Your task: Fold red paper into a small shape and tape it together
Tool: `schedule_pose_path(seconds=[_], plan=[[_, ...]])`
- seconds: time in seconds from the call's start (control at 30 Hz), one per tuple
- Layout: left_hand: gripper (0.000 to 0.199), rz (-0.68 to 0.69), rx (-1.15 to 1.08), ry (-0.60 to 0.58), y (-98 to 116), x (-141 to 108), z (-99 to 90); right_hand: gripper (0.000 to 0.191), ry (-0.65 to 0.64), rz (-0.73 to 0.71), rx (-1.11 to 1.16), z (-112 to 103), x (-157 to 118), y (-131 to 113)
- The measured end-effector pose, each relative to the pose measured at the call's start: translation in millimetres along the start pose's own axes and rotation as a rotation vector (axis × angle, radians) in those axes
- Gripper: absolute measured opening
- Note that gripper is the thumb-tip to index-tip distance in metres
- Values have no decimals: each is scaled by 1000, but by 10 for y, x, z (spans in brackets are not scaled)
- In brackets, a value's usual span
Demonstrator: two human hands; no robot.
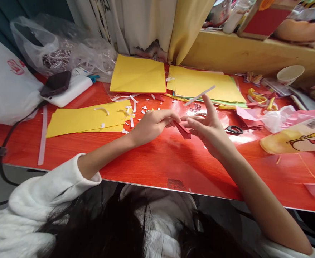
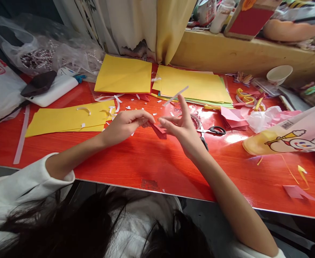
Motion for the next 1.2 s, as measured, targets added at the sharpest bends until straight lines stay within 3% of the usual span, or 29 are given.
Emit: schedule_pose_path(seconds=[0.1, 0.17, 0.3, 0.4, 0.5, 0.63, 0.83, 0.93, 1.07, 1.13, 1.2], plan=[[24, 54, 32, -8, 36, -9, 6, 102, -143, 113, 49, 93, -31, 27], [22, 43, 24, -1, 38, -15, 13, 105, -170, 135, 54, 137, -52, 24], [18, -124, -174, 43, -34, -10, 25, 103, -109, 97, 49, 160, -68, 14], [20, -214, -334, -10, -89, 1, 86, 101, -64, 49, 27, 162, -73, 22], [21, -218, -389, -27, -110, -6, 147, 100, -74, 8, -1, 185, -82, 32], [27, -240, -471, 42, -104, -57, 221, 106, -101, -5, 0, 240, -97, 44], [23, -252, -561, 111, -65, -96, 295, 98, -85, -44, 34, 310, -124, 44], [20, -243, -523, 138, -75, -70, 252, 83, -72, -86, -41, 295, -123, 13], [19, -260, -495, 140, -137, -34, 162, 23, 179, -250, -342, 92, -97, -86], [20, -289, -456, 103, -176, -27, 136, 13, 297, -318, -429, -23, -83, -122], [22, -282, -333, 46, -193, -20, 119, 11, 321, -372, -416, -96, -66, -142]])
Point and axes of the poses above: each hand's wrist, its own x-axis towards the middle knuckle, its own z-axis out of the palm, y = z × x, the point moved 4 cm from there along x, towards the middle knuckle, and after that the axes turned 2 degrees about -x, right-handed, at the moved point
